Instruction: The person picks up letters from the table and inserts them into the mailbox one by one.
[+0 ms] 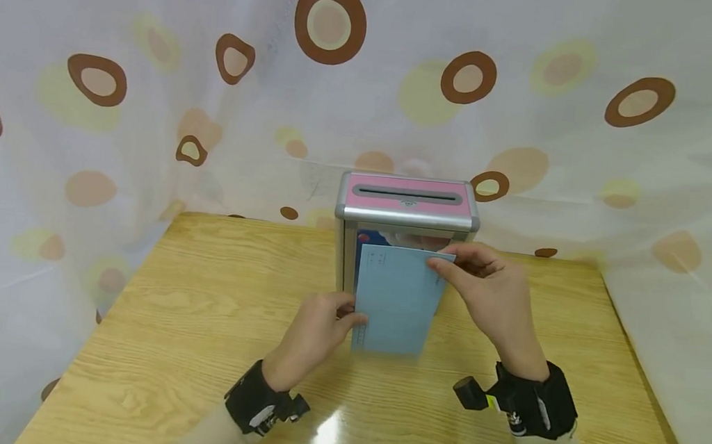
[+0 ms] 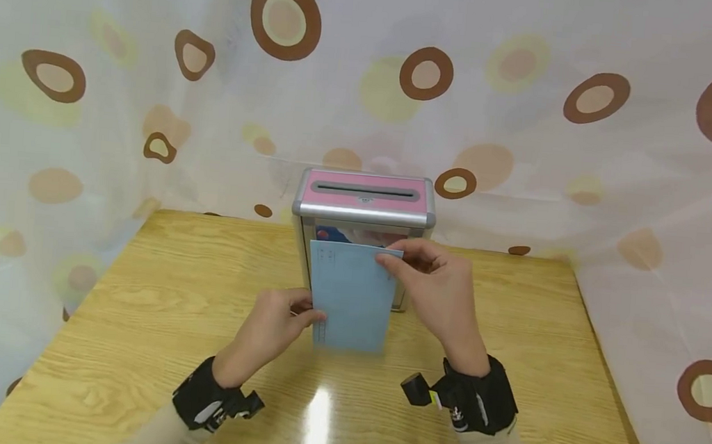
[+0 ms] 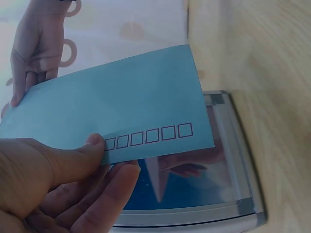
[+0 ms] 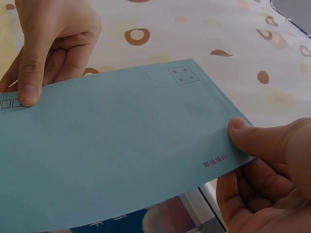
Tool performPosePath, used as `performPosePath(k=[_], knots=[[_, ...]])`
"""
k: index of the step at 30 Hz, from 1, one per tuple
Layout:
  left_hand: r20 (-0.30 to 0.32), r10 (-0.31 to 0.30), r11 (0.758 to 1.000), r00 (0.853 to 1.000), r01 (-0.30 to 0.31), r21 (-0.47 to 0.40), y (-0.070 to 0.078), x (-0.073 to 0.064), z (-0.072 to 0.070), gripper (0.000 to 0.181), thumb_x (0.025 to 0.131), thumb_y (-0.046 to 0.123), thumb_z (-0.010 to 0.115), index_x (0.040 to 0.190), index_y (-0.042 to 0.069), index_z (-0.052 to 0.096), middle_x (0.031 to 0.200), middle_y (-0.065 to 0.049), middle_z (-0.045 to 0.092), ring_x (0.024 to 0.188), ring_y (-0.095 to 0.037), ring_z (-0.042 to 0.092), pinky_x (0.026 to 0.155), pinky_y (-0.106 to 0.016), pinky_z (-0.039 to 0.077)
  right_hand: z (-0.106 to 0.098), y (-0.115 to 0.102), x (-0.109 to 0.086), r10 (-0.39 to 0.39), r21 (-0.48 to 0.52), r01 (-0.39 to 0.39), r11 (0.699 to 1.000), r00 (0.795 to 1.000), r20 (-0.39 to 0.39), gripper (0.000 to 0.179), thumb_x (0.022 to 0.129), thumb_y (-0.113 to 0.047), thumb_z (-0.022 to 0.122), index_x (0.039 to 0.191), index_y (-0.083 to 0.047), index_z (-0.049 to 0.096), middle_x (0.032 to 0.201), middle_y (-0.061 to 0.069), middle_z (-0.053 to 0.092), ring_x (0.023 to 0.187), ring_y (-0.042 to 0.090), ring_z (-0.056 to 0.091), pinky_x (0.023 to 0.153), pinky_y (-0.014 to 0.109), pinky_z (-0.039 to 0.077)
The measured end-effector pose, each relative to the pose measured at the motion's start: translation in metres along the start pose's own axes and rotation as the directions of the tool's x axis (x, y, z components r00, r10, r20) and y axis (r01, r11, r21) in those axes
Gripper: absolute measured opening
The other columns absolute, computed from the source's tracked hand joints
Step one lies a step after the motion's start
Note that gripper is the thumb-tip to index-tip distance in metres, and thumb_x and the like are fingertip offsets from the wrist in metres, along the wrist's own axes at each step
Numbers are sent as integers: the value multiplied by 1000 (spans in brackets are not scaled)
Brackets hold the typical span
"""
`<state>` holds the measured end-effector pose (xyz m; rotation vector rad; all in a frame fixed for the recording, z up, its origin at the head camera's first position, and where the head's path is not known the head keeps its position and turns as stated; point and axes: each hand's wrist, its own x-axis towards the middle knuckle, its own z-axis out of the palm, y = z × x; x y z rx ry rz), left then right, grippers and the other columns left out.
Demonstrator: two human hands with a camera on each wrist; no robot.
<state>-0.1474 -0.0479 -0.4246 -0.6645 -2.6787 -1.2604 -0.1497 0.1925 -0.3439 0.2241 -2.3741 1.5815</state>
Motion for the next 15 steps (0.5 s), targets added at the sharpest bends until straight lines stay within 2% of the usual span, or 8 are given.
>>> performPosePath(k=[3, 9, 15], knots=[[-19, 18, 1000, 1000, -19, -13, 4, 7, -5, 12, 84, 13, 76, 76, 8, 69, 72, -2, 70, 56, -2, 54, 50, -17, 49, -3, -9, 6, -77, 15, 77, 997, 997, -2, 15, 85, -29, 77, 92, -16, 73, 82, 0, 71, 76, 18, 64, 65, 21, 53], [-39, 79, 997, 996, -80, -20, 9, 15, -15, 13, 85, 10, 75, 75, 7, 68, 70, -4, 70, 49, -3, 47, 45, -17, 44, -6, -26, 16, -205, 57, 205, 977, 979, -6, 10, 83, -14, 78, 90, -10, 74, 78, 0, 71, 70, 19, 63, 63, 21, 51], [-98, 173, 985, 980, -172, 14, 21, 28, -31, 13, 83, 8, 76, 74, 7, 66, 66, -3, 67, 51, -4, 49, 47, -19, 47, -14, -44, 27, -308, 39, 311, 950, 949, -72, 12, 79, -6, 80, 90, -4, 74, 77, -3, 71, 69, 16, 64, 63, 20, 52]])
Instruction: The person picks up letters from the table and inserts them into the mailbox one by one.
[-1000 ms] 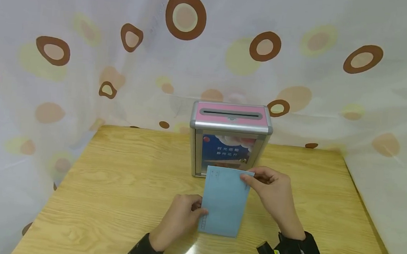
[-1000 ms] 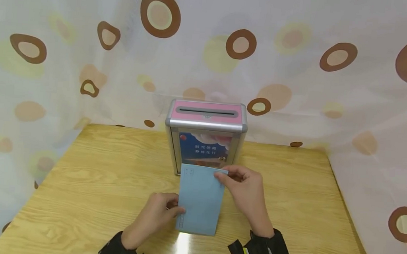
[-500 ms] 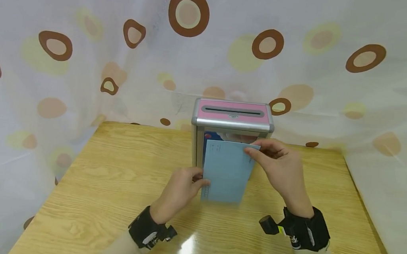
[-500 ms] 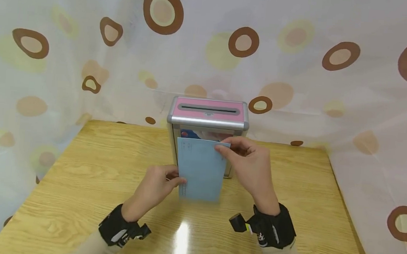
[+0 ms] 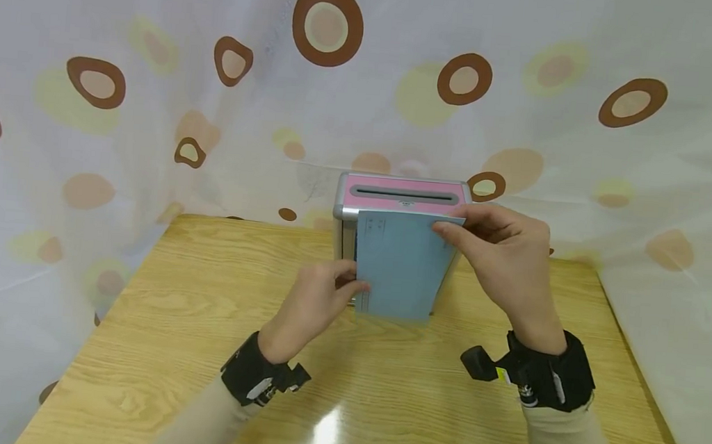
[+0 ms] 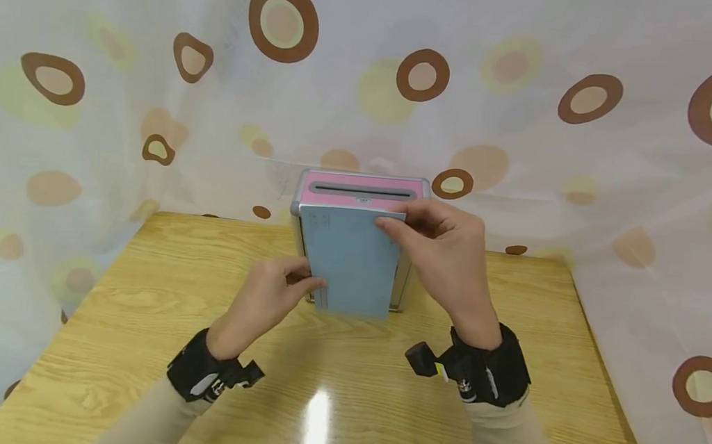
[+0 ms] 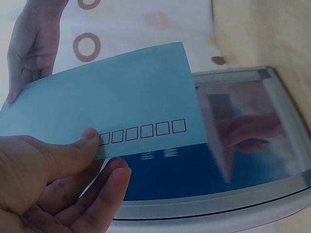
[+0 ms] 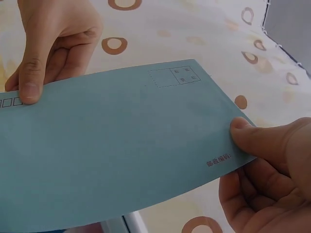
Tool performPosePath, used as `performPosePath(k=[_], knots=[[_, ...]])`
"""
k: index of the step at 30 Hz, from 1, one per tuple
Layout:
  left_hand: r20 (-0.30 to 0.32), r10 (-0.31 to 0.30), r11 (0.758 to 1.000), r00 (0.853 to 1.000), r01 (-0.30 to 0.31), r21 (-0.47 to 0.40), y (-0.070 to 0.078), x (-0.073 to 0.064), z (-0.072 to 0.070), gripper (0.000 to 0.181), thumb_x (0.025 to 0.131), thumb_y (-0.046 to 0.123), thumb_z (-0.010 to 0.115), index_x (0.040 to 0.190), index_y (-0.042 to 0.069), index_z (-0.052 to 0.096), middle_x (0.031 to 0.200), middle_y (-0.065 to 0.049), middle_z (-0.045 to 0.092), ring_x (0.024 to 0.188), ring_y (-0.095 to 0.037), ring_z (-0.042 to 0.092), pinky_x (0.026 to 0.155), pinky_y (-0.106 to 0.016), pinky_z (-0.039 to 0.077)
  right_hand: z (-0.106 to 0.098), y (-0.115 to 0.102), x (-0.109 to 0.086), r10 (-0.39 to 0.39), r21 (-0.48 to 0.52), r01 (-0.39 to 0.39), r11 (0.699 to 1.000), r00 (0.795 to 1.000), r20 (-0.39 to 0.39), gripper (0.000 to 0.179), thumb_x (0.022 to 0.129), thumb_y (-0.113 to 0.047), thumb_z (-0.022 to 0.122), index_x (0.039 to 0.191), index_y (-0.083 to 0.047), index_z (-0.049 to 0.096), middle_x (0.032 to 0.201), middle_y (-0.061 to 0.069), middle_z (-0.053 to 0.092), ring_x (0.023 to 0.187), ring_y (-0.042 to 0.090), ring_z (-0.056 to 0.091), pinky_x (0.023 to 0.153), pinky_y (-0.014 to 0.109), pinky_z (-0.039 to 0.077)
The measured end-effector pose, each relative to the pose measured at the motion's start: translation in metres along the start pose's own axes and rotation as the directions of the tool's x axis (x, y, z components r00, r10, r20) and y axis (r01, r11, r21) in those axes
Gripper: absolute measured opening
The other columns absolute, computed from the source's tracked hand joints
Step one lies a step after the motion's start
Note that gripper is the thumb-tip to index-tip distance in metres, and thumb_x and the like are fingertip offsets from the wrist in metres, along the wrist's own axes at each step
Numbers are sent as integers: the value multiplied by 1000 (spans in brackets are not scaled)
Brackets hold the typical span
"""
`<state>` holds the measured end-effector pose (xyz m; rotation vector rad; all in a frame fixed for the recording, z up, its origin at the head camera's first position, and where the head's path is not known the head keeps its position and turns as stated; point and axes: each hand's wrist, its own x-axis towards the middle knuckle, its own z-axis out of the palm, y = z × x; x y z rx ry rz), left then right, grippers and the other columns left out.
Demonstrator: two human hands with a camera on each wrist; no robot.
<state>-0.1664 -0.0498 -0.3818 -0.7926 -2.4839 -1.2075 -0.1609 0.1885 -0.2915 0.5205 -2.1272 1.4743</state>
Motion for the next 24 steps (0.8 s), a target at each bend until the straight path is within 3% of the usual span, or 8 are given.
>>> performPosePath(k=[6, 9, 12, 17, 24], knots=[[-35, 62, 998, 997, -63, -6, 14, 21, -16, 6, 84, 7, 75, 86, 5, 71, 73, -6, 71, 57, -4, 58, 51, -20, 51, -8, -20, 17, -124, 13, 125, 992, 989, -76, 13, 76, 6, 78, 87, 2, 73, 78, -1, 71, 64, 15, 63, 61, 19, 51], [-43, 96, 995, 995, -95, 7, 22, 31, -24, 14, 84, 7, 75, 97, 3, 73, 86, -9, 75, 71, -6, 67, 60, -21, 56, -12, -32, 24, -170, 51, 176, 983, 980, -101, 13, 74, 12, 77, 84, 6, 72, 80, 1, 71, 64, 15, 62, 61, 19, 51], [-58, 133, 991, 989, -132, 24, 29, 39, -32, 16, 83, 7, 76, 98, 3, 73, 88, -11, 75, 74, -8, 68, 63, -22, 58, -17, -44, 30, -204, 33, 208, 977, 973, -110, 12, 74, 11, 77, 84, 5, 72, 78, 0, 71, 63, 15, 63, 62, 19, 52], [-101, 212, 977, 972, -207, 59, 37, 50, -42, 10, 83, 7, 76, 92, 4, 73, 82, -8, 74, 68, -7, 66, 58, -23, 55, -23, -58, 39, -256, 15, 261, 965, 955, -150, 12, 73, 10, 78, 83, 6, 72, 74, 0, 72, 59, 16, 64, 60, 20, 54], [-149, 309, 949, 940, -293, 116, 47, 61, -53, 16, 86, 8, 73, 101, 5, 72, 86, -9, 75, 69, -8, 67, 62, -22, 57, -29, -74, 49, -324, -18, 326, 945, 930, -172, 10, 75, 6, 78, 84, 6, 74, 74, 5, 72, 57, 16, 63, 57, 20, 52]])
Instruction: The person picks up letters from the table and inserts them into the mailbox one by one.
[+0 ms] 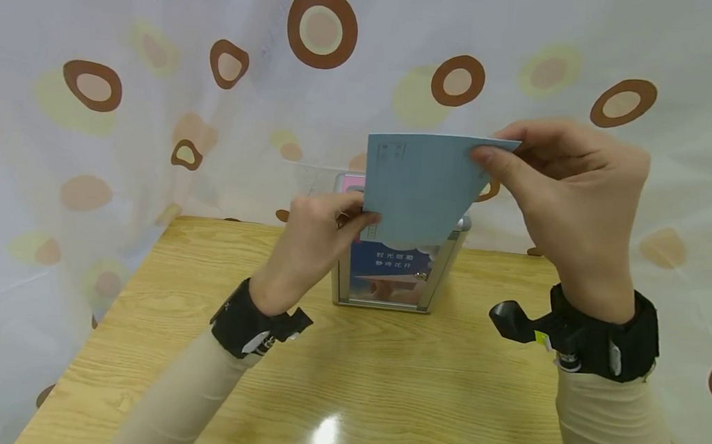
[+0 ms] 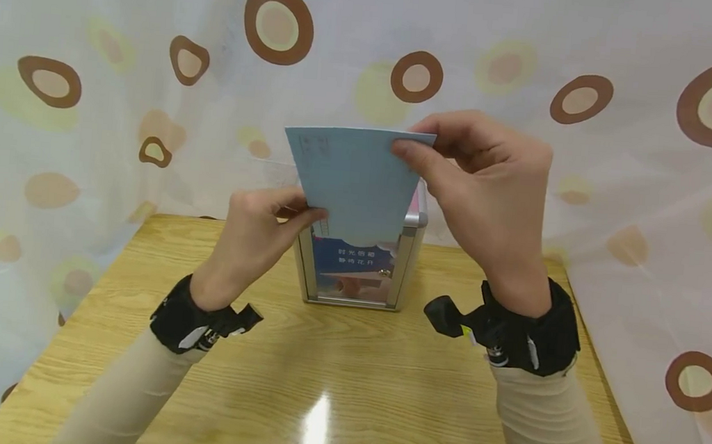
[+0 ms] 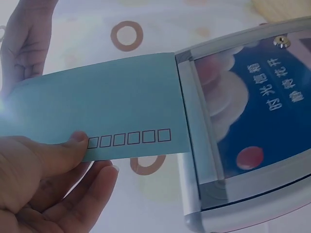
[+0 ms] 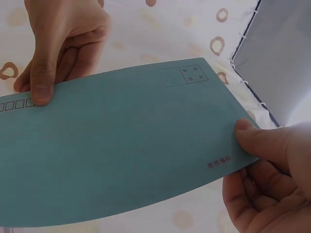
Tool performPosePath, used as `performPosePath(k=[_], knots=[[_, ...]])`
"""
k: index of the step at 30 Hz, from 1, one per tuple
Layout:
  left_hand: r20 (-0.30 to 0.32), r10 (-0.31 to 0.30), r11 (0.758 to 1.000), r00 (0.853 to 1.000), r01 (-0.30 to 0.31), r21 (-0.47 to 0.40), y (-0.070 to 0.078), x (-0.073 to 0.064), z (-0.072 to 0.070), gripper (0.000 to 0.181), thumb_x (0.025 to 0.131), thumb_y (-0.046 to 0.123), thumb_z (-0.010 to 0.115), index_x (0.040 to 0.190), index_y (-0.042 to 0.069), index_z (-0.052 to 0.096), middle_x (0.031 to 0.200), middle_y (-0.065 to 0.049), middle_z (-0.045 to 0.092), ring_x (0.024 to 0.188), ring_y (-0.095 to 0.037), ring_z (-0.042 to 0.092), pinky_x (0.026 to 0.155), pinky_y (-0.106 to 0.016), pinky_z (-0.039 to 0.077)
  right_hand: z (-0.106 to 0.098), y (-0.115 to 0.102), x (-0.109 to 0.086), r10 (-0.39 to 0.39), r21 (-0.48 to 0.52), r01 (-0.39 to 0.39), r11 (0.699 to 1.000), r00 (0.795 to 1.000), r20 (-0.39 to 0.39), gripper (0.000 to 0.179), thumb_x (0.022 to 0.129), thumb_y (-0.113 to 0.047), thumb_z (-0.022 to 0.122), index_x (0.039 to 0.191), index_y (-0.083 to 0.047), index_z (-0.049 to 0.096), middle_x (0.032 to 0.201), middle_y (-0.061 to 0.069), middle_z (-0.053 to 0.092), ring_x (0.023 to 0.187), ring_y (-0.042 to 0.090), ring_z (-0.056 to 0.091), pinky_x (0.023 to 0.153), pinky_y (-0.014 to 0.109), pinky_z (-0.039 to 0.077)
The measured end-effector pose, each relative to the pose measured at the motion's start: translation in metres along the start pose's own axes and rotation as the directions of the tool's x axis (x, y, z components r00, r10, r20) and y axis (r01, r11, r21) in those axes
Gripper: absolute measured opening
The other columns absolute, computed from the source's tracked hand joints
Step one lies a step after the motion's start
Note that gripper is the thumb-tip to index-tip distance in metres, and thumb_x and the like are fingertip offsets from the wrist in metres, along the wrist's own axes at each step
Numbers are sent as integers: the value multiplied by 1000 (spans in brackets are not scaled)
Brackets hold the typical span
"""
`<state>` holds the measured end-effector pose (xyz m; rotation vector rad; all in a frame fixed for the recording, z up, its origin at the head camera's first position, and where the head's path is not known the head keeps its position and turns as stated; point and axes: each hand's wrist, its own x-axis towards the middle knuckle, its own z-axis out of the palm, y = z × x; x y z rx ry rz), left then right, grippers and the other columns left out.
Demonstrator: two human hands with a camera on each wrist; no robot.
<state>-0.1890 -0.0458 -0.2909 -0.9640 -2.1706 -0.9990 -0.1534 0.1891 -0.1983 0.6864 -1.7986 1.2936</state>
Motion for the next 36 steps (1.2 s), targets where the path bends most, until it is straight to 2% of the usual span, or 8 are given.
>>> performPosePath(k=[4, 6, 9, 16, 22, 29, 36], knots=[[-38, 36, 999, 999, -35, 14, 1, 8, -7, 19, 86, 8, 73, 105, 5, 72, 90, -9, 75, 73, -10, 69, 68, -23, 58, 0, -7, 8, -57, -55, 57, 997, 998, -6, 10, 75, 4, 79, 84, 5, 74, 77, 11, 73, 59, 15, 64, 59, 19, 53], [-55, 54, 998, 997, -53, 23, 1, 12, -10, 21, 86, 7, 73, 107, 7, 72, 93, -8, 75, 80, -10, 69, 71, -25, 58, 1, -9, 11, -83, -63, 82, 995, 996, -11, 10, 75, 4, 79, 83, 5, 74, 76, 16, 72, 60, 14, 65, 60, 19, 53], [-76, 74, 997, 994, -72, 32, -1, 18, -14, 22, 87, 8, 72, 109, 9, 72, 95, -6, 75, 82, -9, 68, 71, -24, 57, 2, -12, 14, -111, -60, 110, 992, 994, -10, 9, 76, 3, 79, 83, 6, 74, 76, 20, 71, 60, 14, 64, 61, 18, 54], [-121, 64, 998, 991, -61, 30, -5, 27, -16, 14, 88, 8, 71, 101, 4, 71, 94, -8, 74, 82, -10, 67, 72, -24, 58, 6, -10, 17, -141, 109, 139, 984, 990, 15, 11, 77, 7, 76, 84, 13, 70, 78, 24, 68, 72, 23, 65, 76, 25, 57], [-157, 56, 998, 986, -53, 23, -10, 31, -12, 11, 88, 5, 71, 99, 3, 71, 92, -9, 74, 83, -11, 67, 73, -24, 58, 8, -8, 16, -129, 169, 120, 978, 991, 40, 11, 78, 10, 74, 85, 15, 68, 78, 19, 68, 72, 25, 64, 77, 26, 57], [-150, 53, 999, 987, -51, 20, -15, 29, -5, 10, 89, 6, 69, 100, 4, 70, 93, -9, 74, 86, -12, 67, 75, -24, 57, 8, -3, 13, -107, 124, 99, 987, 992, 63, 8, 77, 12, 73, 83, 14, 68, 77, 9, 69, 68, 23, 62, 68, 23, 53], [-160, 80, 996, 984, -74, 46, -20, 28, 1, 8, 89, 5, 70, 97, 3, 70, 91, -10, 74, 84, -14, 69, 74, -26, 58, 6, 4, 11, -107, 128, 94, 987, 989, 102, 7, 77, 12, 73, 83, 12, 68, 79, 8, 70, 67, 21, 61, 64, 21, 50]])
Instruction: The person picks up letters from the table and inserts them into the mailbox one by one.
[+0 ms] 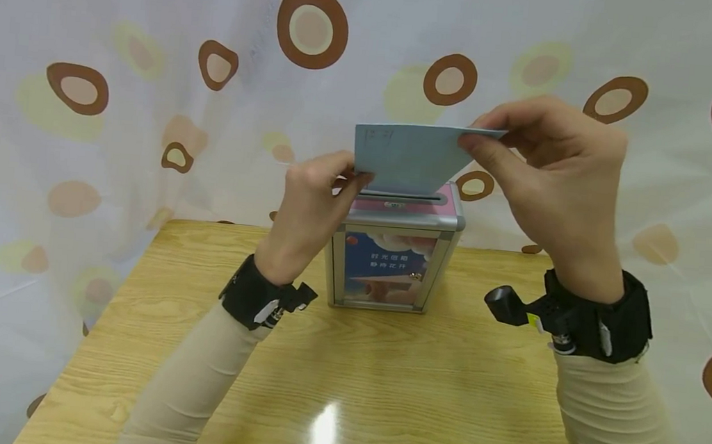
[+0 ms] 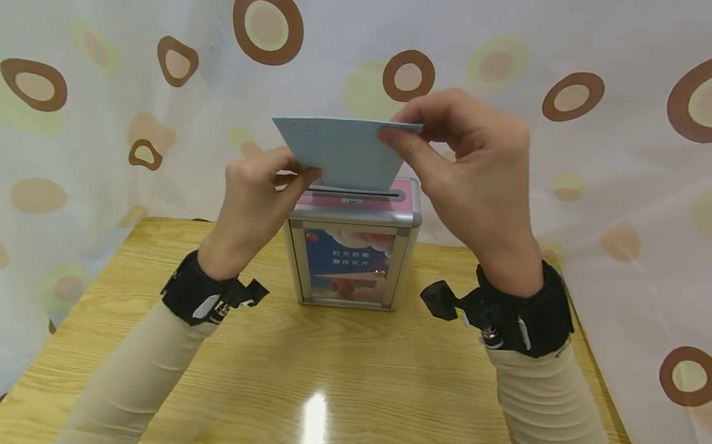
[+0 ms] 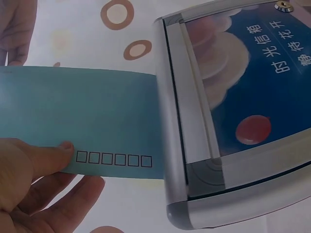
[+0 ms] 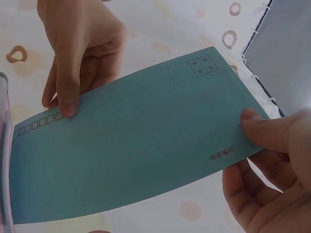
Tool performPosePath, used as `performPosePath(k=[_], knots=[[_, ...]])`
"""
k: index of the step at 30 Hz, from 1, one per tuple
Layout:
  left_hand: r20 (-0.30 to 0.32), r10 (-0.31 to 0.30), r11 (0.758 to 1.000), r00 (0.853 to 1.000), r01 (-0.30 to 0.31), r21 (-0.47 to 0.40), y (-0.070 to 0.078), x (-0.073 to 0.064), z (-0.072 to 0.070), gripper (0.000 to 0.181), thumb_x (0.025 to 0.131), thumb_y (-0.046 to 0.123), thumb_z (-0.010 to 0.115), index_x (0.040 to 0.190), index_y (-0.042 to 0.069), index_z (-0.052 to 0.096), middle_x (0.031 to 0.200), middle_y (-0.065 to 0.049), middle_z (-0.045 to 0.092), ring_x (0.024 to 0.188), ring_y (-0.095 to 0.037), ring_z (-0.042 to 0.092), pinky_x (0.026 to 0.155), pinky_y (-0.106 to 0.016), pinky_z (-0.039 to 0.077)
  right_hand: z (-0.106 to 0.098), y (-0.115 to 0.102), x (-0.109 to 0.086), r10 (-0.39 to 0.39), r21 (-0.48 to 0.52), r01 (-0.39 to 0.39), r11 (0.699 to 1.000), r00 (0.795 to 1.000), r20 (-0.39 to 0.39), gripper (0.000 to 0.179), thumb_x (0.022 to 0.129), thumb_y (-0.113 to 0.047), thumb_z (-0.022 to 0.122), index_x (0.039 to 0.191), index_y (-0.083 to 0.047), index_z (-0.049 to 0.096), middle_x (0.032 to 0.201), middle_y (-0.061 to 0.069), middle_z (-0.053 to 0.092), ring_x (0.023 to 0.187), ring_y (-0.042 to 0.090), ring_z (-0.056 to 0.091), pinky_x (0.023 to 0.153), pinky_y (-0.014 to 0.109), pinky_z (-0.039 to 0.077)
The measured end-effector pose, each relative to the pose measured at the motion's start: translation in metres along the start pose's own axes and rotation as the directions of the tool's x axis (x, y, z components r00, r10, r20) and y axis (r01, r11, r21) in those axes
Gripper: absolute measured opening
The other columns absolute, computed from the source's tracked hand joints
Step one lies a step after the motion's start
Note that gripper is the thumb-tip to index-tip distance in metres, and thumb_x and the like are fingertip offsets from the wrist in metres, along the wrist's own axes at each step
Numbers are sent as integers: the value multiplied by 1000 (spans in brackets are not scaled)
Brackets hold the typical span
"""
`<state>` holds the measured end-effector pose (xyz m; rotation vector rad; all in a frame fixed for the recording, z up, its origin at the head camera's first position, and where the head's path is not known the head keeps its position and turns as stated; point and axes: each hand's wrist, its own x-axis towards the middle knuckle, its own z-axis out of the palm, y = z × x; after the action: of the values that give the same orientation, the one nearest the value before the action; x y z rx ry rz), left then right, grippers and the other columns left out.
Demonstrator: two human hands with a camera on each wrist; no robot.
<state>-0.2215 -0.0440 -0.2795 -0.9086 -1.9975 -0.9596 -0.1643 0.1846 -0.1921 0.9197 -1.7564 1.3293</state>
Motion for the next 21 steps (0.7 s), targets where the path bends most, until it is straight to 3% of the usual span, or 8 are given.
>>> performPosePath(k=[13, 21], knots=[[20, 2, 1000, 1000, -2, -7, -6, -9, 7, 17, 90, 3, 68, 106, 6, 70, 97, -9, 74, 87, -14, 69, 75, -27, 59, 1, 9, -5, 6, -10, -6, 1000, 997, 73, 9, 78, 15, 70, 85, 10, 69, 80, 9, 70, 66, 20, 62, 62, 20, 51], [16, -6, 1000, 1000, 6, -6, -3, -11, 5, 18, 90, 4, 68, 108, 6, 69, 95, -10, 74, 87, -15, 69, 76, -28, 59, 2, 11, -7, 20, 26, -22, 999, 996, 83, 9, 79, 15, 70, 86, 10, 69, 81, 9, 70, 63, 20, 63, 59, 21, 52]])
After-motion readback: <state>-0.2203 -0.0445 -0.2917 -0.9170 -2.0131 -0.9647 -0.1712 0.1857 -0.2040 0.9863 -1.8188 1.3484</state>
